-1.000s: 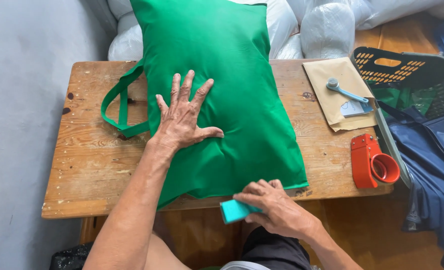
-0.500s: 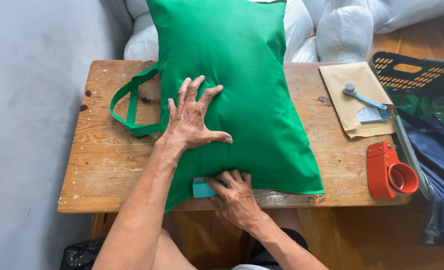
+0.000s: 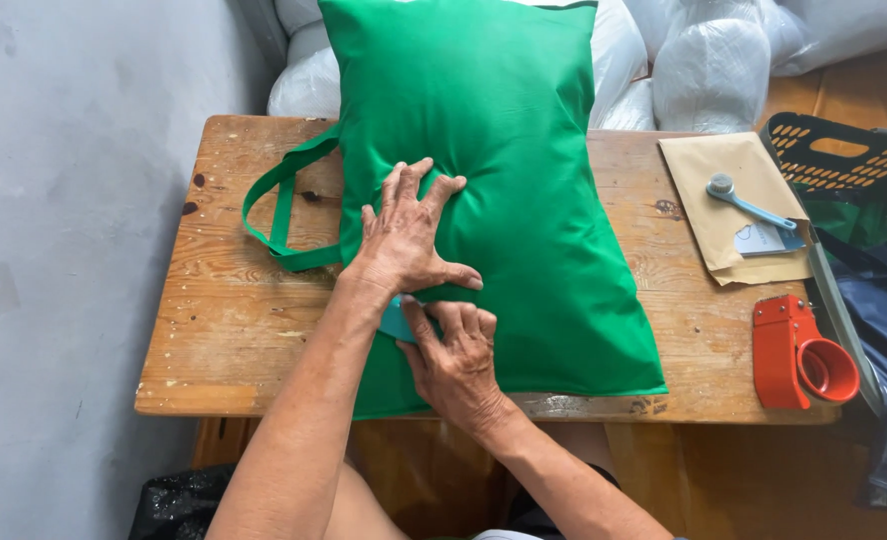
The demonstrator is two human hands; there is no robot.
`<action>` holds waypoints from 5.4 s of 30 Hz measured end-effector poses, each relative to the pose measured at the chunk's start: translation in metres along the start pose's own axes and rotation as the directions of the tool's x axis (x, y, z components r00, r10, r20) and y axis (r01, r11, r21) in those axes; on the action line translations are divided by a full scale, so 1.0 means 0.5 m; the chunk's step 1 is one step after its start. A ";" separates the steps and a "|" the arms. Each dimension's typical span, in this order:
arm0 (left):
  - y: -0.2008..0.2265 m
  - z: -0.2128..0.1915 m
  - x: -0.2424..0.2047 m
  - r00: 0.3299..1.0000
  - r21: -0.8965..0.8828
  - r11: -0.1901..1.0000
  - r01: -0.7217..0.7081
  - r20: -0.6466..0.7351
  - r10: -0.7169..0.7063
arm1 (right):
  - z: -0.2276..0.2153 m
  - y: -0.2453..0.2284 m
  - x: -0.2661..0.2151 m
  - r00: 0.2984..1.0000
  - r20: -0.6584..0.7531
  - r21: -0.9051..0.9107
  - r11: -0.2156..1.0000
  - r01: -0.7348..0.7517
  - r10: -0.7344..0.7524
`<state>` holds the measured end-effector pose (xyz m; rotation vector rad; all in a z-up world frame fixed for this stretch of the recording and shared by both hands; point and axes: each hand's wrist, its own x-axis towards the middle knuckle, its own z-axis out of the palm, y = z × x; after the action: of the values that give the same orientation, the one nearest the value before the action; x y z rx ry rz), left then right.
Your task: The person uses a blue marking tool to rub across the surface of a green fabric bag, smoothing the material with their hands as they work.
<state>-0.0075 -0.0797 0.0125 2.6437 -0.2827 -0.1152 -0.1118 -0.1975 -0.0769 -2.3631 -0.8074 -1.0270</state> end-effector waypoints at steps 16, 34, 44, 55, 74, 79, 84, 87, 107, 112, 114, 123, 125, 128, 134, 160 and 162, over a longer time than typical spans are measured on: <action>-0.021 0.001 -0.011 0.995 -0.108 0.994 0.020 0.096 -0.010 | -0.040 -0.114 -0.013 0.735 0.648 0.368 0.927 -0.073 -0.200; -0.054 0.021 -0.020 0.998 -0.117 0.992 -0.055 -0.008 0.054 | 0.113 -0.182 -0.116 0.932 0.363 -0.038 0.998 0.040 -0.023; -0.032 0.006 -0.017 1.000 -0.113 0.994 0.005 0.023 -0.003 | -0.130 -0.083 -0.028 0.750 0.638 0.310 0.950 -0.044 -0.174; -0.010 -0.006 -0.045 1.000 -0.023 1.000 0.018 -0.018 -0.019 | -0.034 0.014 -0.107 0.965 0.255 0.156 0.988 0.018 -0.058; 0.002 0.002 -0.030 1.000 0.003 1.000 0.008 -0.026 -0.008 | -0.111 0.130 -0.095 0.964 0.256 0.092 0.994 0.052 -0.074; 0.004 0.006 -0.031 1.000 -0.017 1.000 0.017 -0.019 -0.018 | -0.153 0.140 -0.136 0.882 0.471 0.180 0.980 -0.085 -0.011; 0.003 0.001 -0.025 0.994 -0.141 0.987 0.077 0.086 -0.066 | -0.246 0.153 -0.067 0.699 0.690 0.139 0.982 0.131 -0.190; 0.009 -0.004 -0.029 0.999 -0.063 0.997 0.052 0.019 -0.051 | -0.262 0.173 0.013 0.955 0.279 0.017 0.995 0.102 -0.103; 0.016 0.000 -0.028 0.998 -0.076 0.996 0.052 0.022 -0.050 | -0.329 0.265 -0.028 0.730 0.682 0.117 0.980 -0.160 0.038; 0.020 -0.008 -0.028 0.999 -0.069 0.997 0.045 0.022 -0.043 | -0.236 0.352 -0.094 0.937 0.349 0.046 0.998 -0.032 0.014; 0.026 -0.003 -0.032 1.000 -0.060 0.998 0.026 0.018 -0.025 | -0.233 0.360 -0.134 0.920 0.392 0.027 0.999 -0.021 0.009; -0.039 0.031 -0.016 0.975 -0.193 0.980 0.047 -0.206 -0.087 | -0.358 0.297 -0.187 0.389 0.830 -0.415 0.908 -0.049 0.400; -0.087 0.023 -0.011 0.933 -0.291 0.947 0.137 -0.284 -0.222 | -0.364 0.244 -0.168 0.529 0.759 -0.227 0.916 -0.332 0.380; -0.154 0.017 -0.018 0.854 -0.529 0.770 0.356 -0.149 -0.498 | -0.334 0.153 -0.121 0.502 0.625 0.158 0.533 -0.831 0.598; -0.143 0.033 -0.042 0.758 -0.592 0.552 0.587 0.162 -0.632 | -0.168 0.168 -0.080 0.430 0.476 0.532 0.138 -0.835 0.767; 0.157 0.018 -0.168 0.865 0.198 0.965 0.173 0.437 -0.245 | -0.241 0.241 0.110 0.978 0.195 -0.043 0.996 0.081 -0.071; 0.088 0.006 -0.107 0.806 0.339 0.941 0.012 -0.561 0.192 | -0.201 0.233 0.110 0.961 0.230 -0.128 0.974 0.185 -0.152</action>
<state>-0.0677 -0.1077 0.0320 2.8138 -0.2268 0.8483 -0.0552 -0.3238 0.0100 -2.6050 -1.0642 -0.9305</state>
